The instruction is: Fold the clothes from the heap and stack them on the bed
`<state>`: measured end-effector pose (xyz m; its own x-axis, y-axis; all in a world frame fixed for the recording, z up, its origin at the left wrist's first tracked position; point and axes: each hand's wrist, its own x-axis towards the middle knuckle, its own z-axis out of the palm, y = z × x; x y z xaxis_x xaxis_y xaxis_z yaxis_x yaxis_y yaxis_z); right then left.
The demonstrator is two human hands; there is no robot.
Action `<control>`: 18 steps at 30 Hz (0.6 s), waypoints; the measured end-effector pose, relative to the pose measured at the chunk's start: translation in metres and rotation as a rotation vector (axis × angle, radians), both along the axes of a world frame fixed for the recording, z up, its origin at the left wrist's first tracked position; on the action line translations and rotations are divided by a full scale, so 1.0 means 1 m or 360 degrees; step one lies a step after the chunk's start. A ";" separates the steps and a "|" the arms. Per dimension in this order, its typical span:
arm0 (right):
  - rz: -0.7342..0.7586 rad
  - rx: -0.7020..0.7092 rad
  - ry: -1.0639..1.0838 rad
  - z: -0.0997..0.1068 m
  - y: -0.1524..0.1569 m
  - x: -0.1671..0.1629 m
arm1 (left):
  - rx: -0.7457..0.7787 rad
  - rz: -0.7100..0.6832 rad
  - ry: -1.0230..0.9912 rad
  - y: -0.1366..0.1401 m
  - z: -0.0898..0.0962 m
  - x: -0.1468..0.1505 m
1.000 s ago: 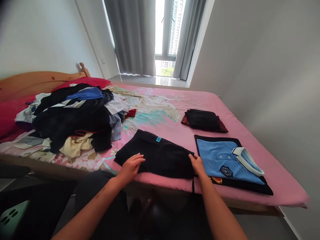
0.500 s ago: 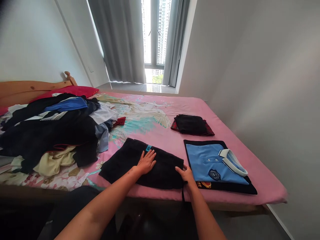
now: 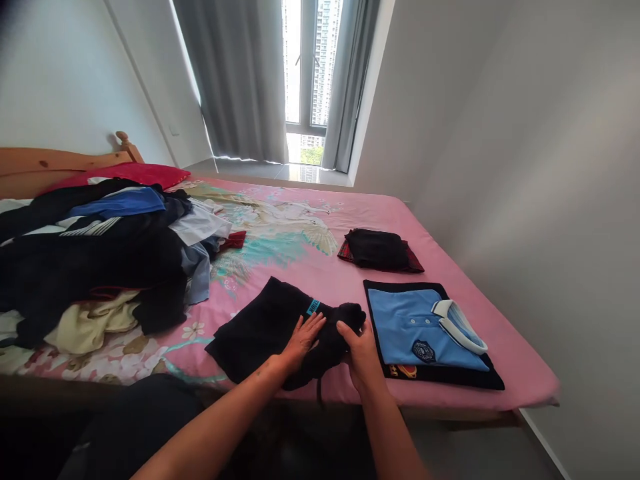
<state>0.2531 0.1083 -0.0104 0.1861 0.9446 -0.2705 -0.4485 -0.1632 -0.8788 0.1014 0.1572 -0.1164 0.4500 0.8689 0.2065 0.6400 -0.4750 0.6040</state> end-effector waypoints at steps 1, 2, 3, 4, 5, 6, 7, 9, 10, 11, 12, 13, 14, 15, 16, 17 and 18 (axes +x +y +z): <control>0.0008 0.0013 -0.0040 0.003 0.003 -0.008 | -0.0058 0.0110 -0.0193 -0.009 0.003 -0.005; 0.0028 0.0030 -0.0080 0.007 0.006 -0.017 | -0.0115 0.0265 -0.0413 -0.021 0.005 -0.012; 0.0060 0.0045 -0.0123 0.010 0.010 -0.027 | -0.0167 0.0440 -0.0637 -0.036 0.007 -0.019; 0.0093 0.0053 -0.0164 0.013 0.014 -0.038 | -0.0212 0.0608 -0.0842 -0.054 0.007 -0.027; 0.0126 0.0055 -0.0203 0.016 0.019 -0.051 | -0.0248 0.0748 -0.1005 -0.073 0.007 -0.035; 0.0157 0.0054 -0.0242 0.017 0.024 -0.064 | -0.0285 0.0837 -0.1111 -0.094 0.006 -0.044; 0.0181 0.0053 -0.0279 0.016 0.031 -0.078 | -0.0323 0.0891 -0.1167 -0.114 0.004 -0.053; 0.0224 0.0046 -0.0333 0.009 0.045 -0.106 | -0.0373 0.0911 -0.1167 -0.149 -0.001 -0.069; 0.0244 0.0034 -0.0330 0.003 0.051 -0.120 | -0.0376 0.0908 -0.1136 -0.162 -0.004 -0.077; 0.0258 0.0017 -0.0305 -0.004 0.057 -0.132 | -0.0363 0.0899 -0.1100 -0.172 -0.005 -0.085; 0.0263 0.0001 -0.0262 -0.012 0.062 -0.141 | -0.0339 0.0885 -0.1065 -0.179 -0.006 -0.091; 0.0258 -0.0008 -0.0216 -0.020 0.065 -0.148 | -0.0307 0.0868 -0.1034 -0.183 -0.005 -0.097; 0.0243 0.0003 -0.0187 -0.029 0.065 -0.151 | -0.0271 0.0857 -0.1010 -0.184 -0.002 -0.103; 0.0214 0.0038 -0.0196 -0.037 0.063 -0.151 | -0.0241 0.0844 -0.0988 -0.184 0.002 -0.107; 0.0178 0.0090 -0.0255 -0.045 0.059 -0.148 | -0.0212 0.0826 -0.0963 -0.181 0.008 -0.110; 0.0137 0.0149 -0.0363 -0.053 0.053 -0.142 | -0.0184 0.0806 -0.0933 -0.177 0.015 -0.113; 0.0089 0.0203 -0.0500 -0.059 0.044 -0.135 | -0.0156 0.0778 -0.0904 -0.171 0.023 -0.115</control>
<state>0.1182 0.1526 -0.0693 0.1883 0.9782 -0.0874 -0.1461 -0.0601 -0.9874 -0.0137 -0.0141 -0.0937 -0.1444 0.9684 0.2034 0.3417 -0.1441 0.9287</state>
